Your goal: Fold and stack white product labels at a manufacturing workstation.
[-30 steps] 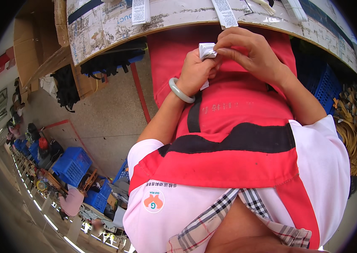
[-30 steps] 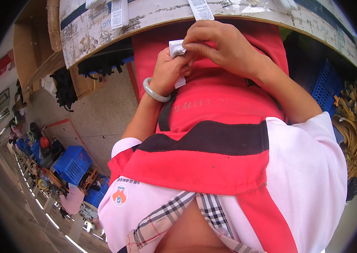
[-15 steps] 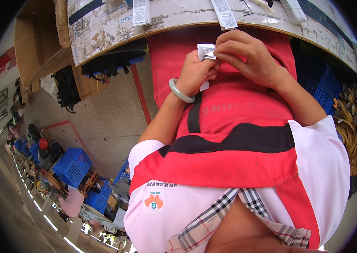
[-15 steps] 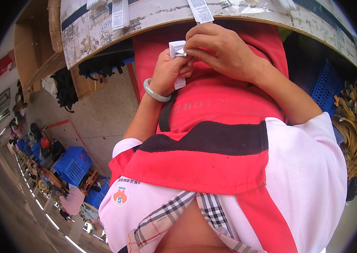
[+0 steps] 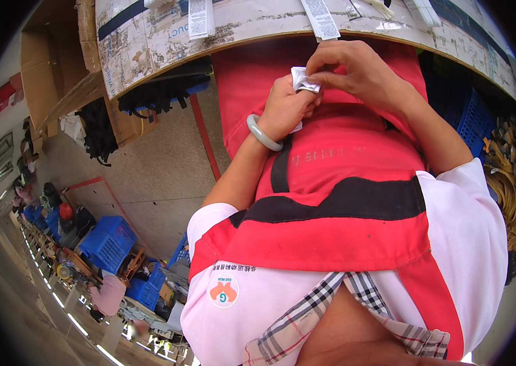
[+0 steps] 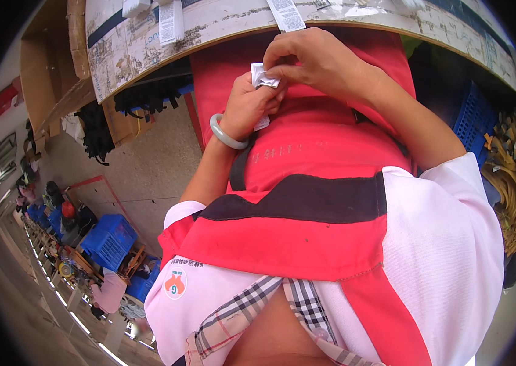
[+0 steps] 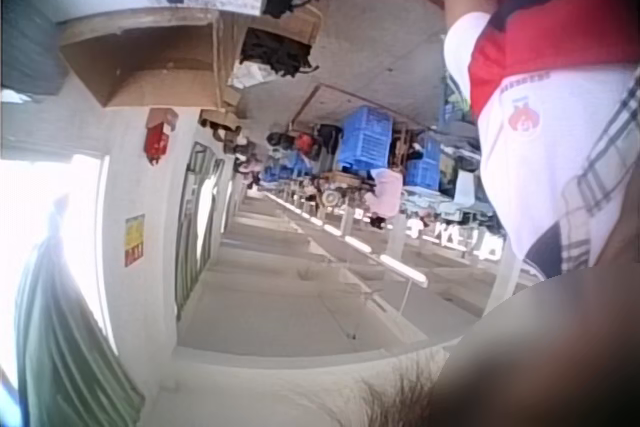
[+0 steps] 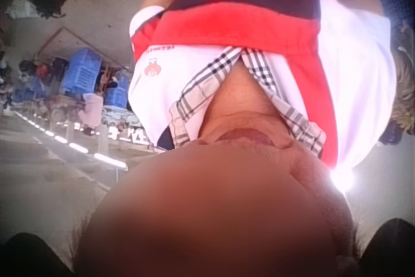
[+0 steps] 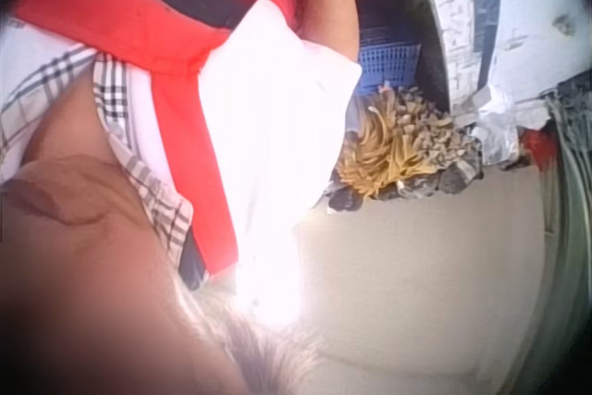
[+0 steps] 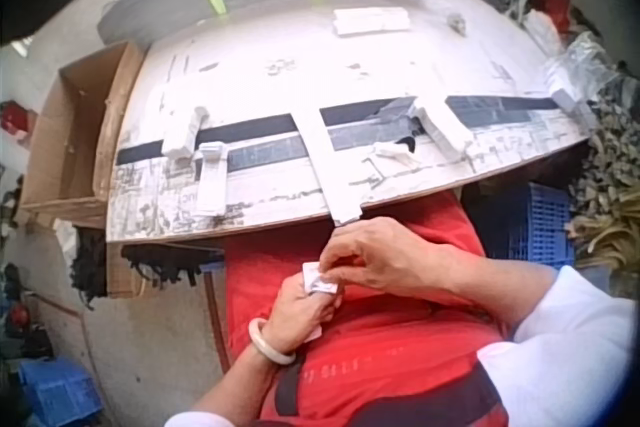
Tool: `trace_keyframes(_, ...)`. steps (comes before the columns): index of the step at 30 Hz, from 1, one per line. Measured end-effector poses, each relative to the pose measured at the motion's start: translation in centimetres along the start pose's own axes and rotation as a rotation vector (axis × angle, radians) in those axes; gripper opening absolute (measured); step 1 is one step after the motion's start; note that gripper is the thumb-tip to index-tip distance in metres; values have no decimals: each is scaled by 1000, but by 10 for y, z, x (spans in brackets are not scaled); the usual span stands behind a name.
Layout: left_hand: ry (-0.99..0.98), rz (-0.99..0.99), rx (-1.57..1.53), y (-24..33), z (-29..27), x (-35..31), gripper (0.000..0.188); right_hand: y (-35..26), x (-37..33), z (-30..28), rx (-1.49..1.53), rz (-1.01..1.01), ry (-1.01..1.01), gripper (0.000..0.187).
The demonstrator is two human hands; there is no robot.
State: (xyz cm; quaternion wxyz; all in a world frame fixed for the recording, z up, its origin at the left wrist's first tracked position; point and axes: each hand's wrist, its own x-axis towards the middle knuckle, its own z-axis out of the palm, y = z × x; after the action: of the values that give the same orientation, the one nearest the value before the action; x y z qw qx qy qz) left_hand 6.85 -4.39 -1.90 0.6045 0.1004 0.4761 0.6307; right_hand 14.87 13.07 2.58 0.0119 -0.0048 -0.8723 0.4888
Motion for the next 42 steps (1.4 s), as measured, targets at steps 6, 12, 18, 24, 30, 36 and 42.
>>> trace_keyframes(6,-9,-5,7,5,2,-1,7,-1,-1,1,167,117,17,15)
trace_keyframes(12,-22,-33,-14,7,2,-1,15,1,0,-4,325,210,-8,14)
trace_keyframes(18,-92,6,7,7,0,-4,14,-3,0,-14,372,194,-119,27)
trace_keyframes(24,-85,3,-12,7,0,-4,16,-7,0,-13,323,180,-144,31)
trace_keyframes(30,-116,21,123,11,6,-1,19,12,-3,1,559,248,-57,16)
trace_keyframes(36,-96,-7,204,11,-9,4,25,10,4,-1,205,89,134,12)
trace_keyframes(42,-21,63,155,20,-8,17,23,49,54,-40,-252,-31,488,16)
